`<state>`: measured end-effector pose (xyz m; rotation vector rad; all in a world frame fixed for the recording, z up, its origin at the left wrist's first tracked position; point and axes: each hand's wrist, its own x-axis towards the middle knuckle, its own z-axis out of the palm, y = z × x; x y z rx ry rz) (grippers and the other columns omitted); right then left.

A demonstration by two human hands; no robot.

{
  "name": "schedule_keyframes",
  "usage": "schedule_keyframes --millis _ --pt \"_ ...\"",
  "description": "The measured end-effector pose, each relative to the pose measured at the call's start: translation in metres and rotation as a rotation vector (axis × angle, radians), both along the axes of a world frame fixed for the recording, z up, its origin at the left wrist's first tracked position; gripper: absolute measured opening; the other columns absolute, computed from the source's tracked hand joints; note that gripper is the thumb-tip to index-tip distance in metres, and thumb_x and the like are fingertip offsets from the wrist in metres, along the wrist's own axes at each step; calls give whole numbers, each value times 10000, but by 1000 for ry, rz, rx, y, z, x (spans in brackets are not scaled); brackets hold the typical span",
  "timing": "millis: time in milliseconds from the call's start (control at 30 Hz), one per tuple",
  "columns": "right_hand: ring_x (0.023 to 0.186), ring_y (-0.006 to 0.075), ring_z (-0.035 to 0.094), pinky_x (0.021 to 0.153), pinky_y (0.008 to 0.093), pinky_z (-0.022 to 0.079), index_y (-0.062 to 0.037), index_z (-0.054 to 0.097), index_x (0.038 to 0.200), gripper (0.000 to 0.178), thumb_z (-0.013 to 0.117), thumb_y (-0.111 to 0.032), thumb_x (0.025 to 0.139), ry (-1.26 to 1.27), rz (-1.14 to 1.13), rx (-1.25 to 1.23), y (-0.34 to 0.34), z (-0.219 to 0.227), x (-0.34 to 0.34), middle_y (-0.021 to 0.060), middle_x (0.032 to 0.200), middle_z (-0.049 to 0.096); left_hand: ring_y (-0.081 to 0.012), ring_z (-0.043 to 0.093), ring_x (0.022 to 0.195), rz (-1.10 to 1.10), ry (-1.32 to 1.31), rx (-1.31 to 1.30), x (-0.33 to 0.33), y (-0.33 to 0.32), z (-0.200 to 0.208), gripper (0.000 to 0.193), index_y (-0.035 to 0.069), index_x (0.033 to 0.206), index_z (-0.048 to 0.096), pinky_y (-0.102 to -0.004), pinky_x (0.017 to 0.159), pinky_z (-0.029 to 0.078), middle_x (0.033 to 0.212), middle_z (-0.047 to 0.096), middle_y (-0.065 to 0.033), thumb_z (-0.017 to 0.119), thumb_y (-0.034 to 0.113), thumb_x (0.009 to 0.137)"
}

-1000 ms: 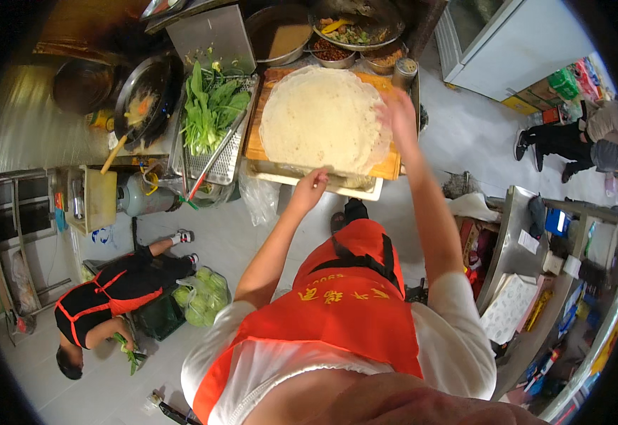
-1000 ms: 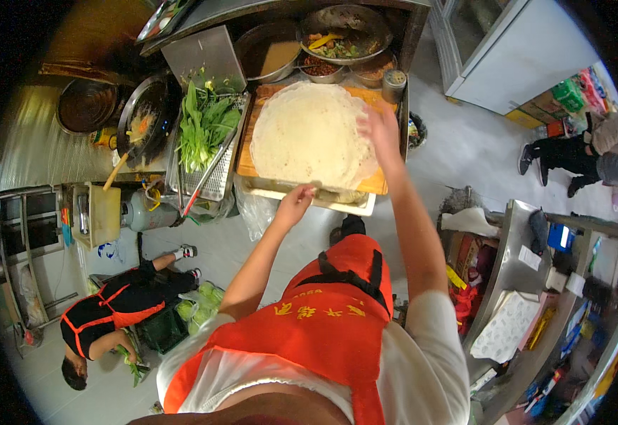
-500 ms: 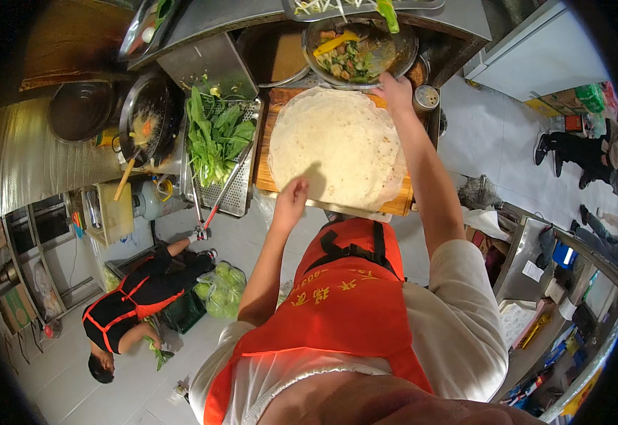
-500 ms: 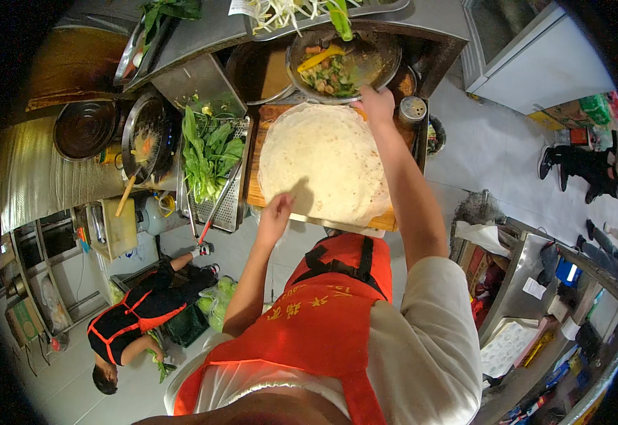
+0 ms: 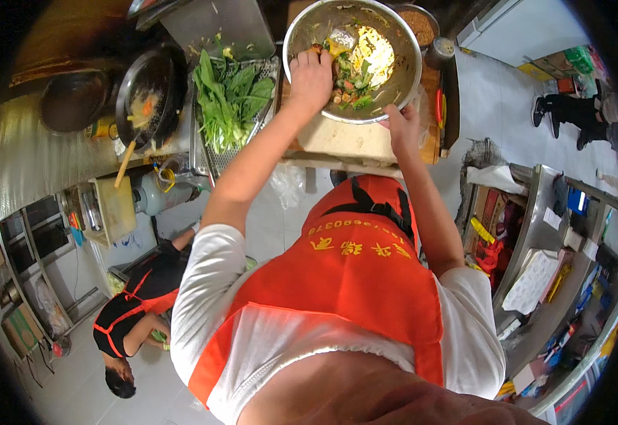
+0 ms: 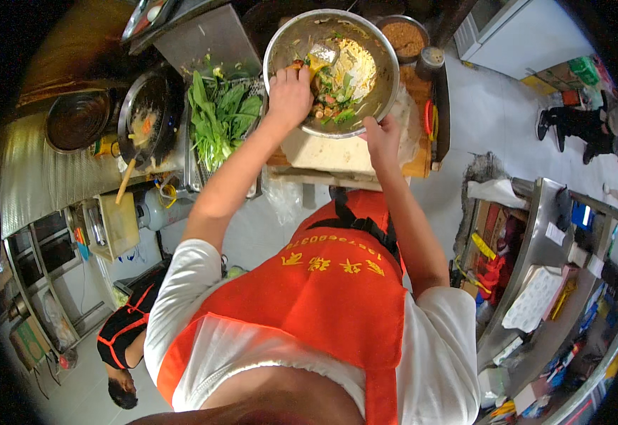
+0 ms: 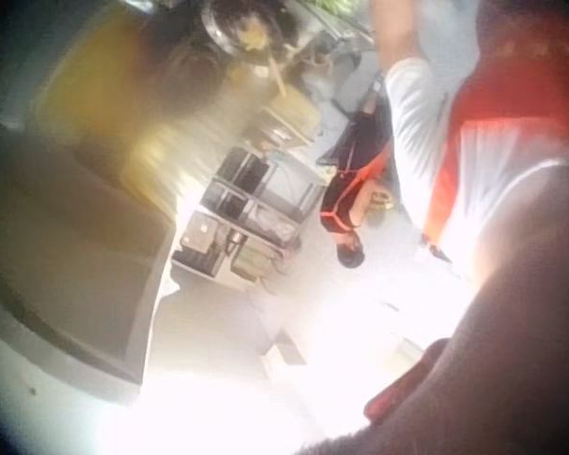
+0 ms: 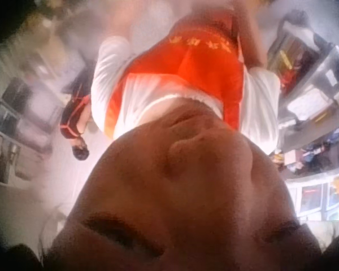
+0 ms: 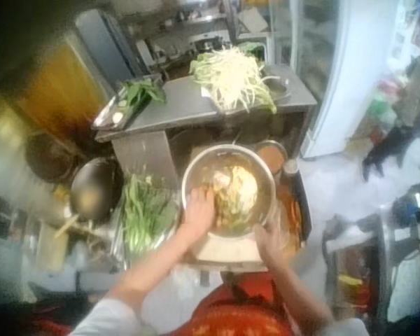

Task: The person prepares wraps by spreading a mixture of vegetables and sauce onto a flatbread, folding it, and placing it into a paper wrapper and then a plastic bag. The process is repeated for multiple wraps.

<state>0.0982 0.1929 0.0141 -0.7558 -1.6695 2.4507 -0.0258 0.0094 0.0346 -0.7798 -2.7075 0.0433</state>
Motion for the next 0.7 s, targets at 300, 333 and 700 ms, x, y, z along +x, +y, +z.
schedule_keyframes --millis 300,333,700 --pt "815 123 640 681 265 569 0 621 1074 219 559 -61 873 -53 -103 -40 -16 -24 28 60 986 662 -384 679 803 -33 -460 153 28 -45 50 263 20 1097 567 -478 710 545 932 670 -243 586 169 881" --pt "817 124 640 680 268 570 1 624 1070 217 557 -62 874 -73 -125 -55 -16 -23 28 61 988 665 -386 682 804 -56 -487 181 36 -51 51 259 25 1103 579 -483 706 547 936 674 -243 576 167 887" --pt "762 89 621 656 242 540 -36 628 1004 137 580 -57 877 -61 -13 78 -11 -85 7 24 904 662 -372 681 769 5 -530 152 75 4 -33 345 19 1193 604 -444 662 564 961 680 -211 552 102 862"
